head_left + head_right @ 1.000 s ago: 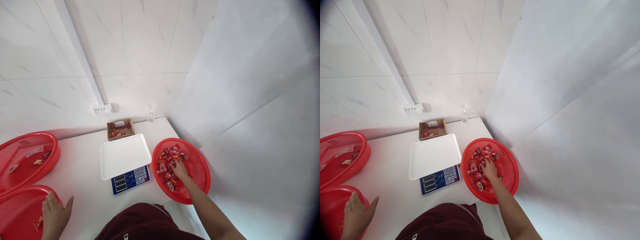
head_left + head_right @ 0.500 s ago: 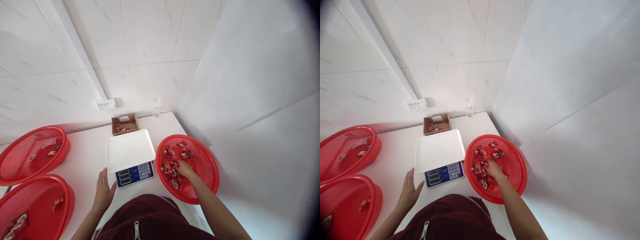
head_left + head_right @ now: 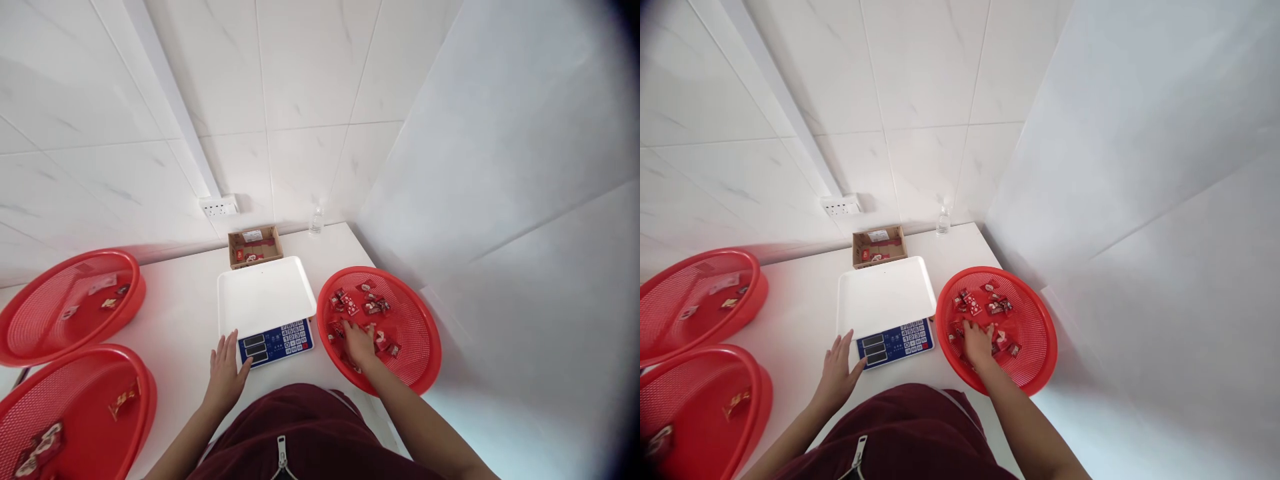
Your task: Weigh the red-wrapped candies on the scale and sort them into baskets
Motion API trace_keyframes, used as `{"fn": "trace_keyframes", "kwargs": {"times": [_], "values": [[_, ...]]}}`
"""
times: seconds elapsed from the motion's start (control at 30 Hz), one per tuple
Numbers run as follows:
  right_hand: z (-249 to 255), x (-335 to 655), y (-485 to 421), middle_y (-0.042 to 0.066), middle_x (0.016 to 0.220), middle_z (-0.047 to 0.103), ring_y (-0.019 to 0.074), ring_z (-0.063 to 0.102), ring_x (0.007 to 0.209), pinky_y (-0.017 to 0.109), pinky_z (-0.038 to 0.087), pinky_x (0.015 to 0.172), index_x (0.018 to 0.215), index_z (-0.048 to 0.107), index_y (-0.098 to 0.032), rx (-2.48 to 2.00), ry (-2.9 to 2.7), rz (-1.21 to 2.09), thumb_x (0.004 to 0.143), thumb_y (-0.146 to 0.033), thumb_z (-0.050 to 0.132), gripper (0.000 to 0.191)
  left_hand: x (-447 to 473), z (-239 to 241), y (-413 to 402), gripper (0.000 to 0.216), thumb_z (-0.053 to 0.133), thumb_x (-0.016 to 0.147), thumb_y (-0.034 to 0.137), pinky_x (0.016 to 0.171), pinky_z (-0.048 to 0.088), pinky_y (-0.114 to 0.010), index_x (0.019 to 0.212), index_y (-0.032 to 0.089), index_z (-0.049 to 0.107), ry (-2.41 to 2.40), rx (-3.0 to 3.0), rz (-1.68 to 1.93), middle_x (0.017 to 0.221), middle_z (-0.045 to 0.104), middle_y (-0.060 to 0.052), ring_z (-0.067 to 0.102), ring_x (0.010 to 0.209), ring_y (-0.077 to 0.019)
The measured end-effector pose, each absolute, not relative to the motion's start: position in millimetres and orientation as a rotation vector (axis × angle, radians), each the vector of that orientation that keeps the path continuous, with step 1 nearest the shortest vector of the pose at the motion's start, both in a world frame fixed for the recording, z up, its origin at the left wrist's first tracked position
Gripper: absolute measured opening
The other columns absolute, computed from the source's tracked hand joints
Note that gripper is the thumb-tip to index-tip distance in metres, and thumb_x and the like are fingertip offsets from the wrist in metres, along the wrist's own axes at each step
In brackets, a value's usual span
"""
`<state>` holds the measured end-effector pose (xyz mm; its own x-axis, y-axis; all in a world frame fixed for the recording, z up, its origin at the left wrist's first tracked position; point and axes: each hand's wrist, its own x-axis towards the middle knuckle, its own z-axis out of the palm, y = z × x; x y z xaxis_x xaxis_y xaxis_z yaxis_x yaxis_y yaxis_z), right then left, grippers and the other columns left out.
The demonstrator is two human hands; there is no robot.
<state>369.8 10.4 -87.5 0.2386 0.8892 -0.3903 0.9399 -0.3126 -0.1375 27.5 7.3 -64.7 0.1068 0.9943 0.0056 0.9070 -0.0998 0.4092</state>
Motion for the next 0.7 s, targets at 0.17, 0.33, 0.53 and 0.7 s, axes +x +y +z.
{"fn": "trace_keyframes", "kwargs": {"times": [0.17, 0.33, 0.53, 0.7], "values": [[-71.7, 397.8, 19.5, 0.010, 0.100, 0.069, 0.0229, 0.062, 0.095, 0.032, 0.038, 0.087, 0.112, 0.062, -0.019, 2.639, 1.607, -0.791, 0.081, -0.010, 0.036, 0.041, 30.6, -58.8, 10.3, 0.055, 0.038, 0.087, 0.034, 0.106, 0.021, -0.059, 0.138, 0.015, 0.032, 1.853, 2.080, 0.355, 0.140, 0.043, -0.016, 0.026, 0.136, -0.0315], [-59.5, 410.9, 24.0, 0.012, 0.096, 0.068, 0.0251, 0.063, 0.090, 0.032, 0.044, 0.076, 0.099, 0.063, -0.016, 2.876, 1.543, -0.943, 0.083, -0.027, 0.043, 0.028, 41.8, -54.7, 13.9, 0.053, 0.040, 0.087, 0.034, 0.107, 0.021, -0.057, 0.137, 0.017, 0.035, 1.766, 2.077, 0.339, 0.140, 0.044, -0.014, 0.025, 0.137, -0.0303], [-19.3, 365.4, 41.4, 0.008, 0.104, 0.067, 0.0205, 0.063, 0.093, 0.033, 0.049, 0.085, 0.109, 0.060, -0.019, 2.751, 1.785, -2.164, 0.082, -0.040, 0.052, 0.036, 48.0, -51.3, 14.0, 0.053, 0.043, 0.085, 0.031, 0.108, 0.021, -0.054, 0.136, 0.018, 0.037, 1.670, 2.108, 0.299, 0.140, 0.044, -0.012, 0.025, 0.137, -0.0292], [-10.0, 362.4, 43.4, 0.010, 0.139, 0.043, 0.0197, 0.049, 0.120, 0.036, 0.041, 0.098, 0.140, 0.033, -0.026, 2.580, 1.766, -2.302, 0.080, -0.046, 0.055, 0.067, 37.3, -53.9, 14.1, 0.054, 0.043, 0.085, 0.031, 0.107, 0.022, -0.055, 0.136, 0.016, 0.038, 1.703, 2.096, 0.283, 0.140, 0.044, -0.014, 0.025, 0.137, -0.0300]]}}
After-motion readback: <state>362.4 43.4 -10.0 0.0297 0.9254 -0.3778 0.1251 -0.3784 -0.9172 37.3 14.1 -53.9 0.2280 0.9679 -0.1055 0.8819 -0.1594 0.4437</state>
